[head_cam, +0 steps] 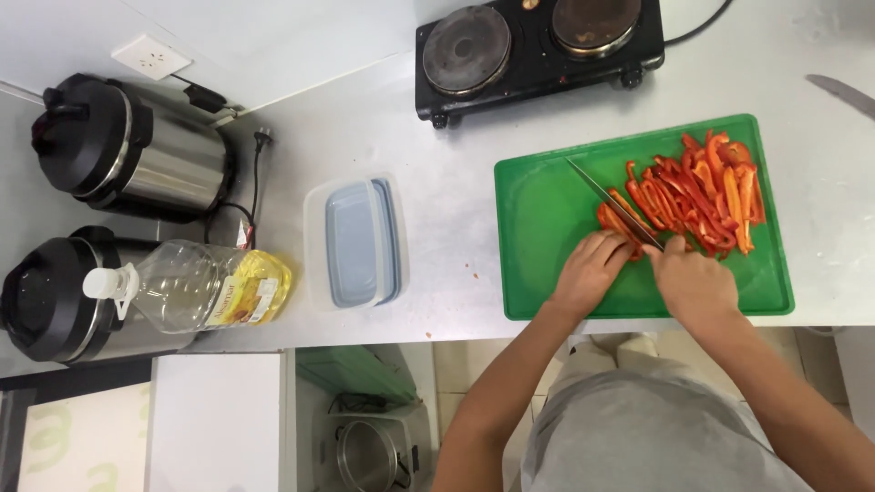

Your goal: Slicing red bell peppers on a cutting board and placing them into a pot in the sink.

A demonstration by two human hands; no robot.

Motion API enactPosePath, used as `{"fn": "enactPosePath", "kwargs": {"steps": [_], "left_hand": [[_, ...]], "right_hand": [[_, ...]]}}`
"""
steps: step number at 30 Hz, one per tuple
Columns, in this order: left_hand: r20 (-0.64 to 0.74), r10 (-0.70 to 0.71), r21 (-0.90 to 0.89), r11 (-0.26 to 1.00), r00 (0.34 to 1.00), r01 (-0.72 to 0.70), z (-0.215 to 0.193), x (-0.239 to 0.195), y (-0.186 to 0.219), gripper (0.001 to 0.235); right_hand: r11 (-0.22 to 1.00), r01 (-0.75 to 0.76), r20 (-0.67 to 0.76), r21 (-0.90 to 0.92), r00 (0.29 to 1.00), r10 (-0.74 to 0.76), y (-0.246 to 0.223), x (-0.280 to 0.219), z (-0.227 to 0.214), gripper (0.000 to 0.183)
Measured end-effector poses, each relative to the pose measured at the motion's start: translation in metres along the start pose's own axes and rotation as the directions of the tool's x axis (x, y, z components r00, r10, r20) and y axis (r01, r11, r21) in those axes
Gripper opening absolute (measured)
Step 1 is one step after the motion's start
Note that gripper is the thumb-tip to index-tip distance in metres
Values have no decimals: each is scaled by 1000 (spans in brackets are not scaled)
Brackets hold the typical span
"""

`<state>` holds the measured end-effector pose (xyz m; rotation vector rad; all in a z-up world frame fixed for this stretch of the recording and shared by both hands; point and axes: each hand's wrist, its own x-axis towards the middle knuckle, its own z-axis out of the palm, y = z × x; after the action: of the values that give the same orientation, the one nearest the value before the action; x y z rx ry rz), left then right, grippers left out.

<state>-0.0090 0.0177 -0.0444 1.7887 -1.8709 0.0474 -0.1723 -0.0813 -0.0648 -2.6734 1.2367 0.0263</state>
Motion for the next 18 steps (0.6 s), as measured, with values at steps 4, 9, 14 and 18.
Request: {"fn": "enactPosePath", "kwargs": {"steps": [4, 9, 14, 18], "left_hand": [[0, -36, -31, 999, 999, 35, -5, 0, 4, 37], [-2, -45, -9, 999, 999, 45, -8, 3, 4, 38], [28, -35, -9, 999, 999, 35, -1, -1, -2, 39], [-14, -20, -39, 999, 1000, 19, -14, 7, 2, 36]], "right_hand": [[1000, -10, -6, 28, 1000, 10, 14, -10, -8, 51], [999, -10, 15, 46, 1000, 10, 26, -21, -21, 49], [1000, 8, 56, -15, 998, -7, 1, -31, -49, 48], [1000, -4, 85, 19, 996, 3, -11, -25, -45, 48]]}}
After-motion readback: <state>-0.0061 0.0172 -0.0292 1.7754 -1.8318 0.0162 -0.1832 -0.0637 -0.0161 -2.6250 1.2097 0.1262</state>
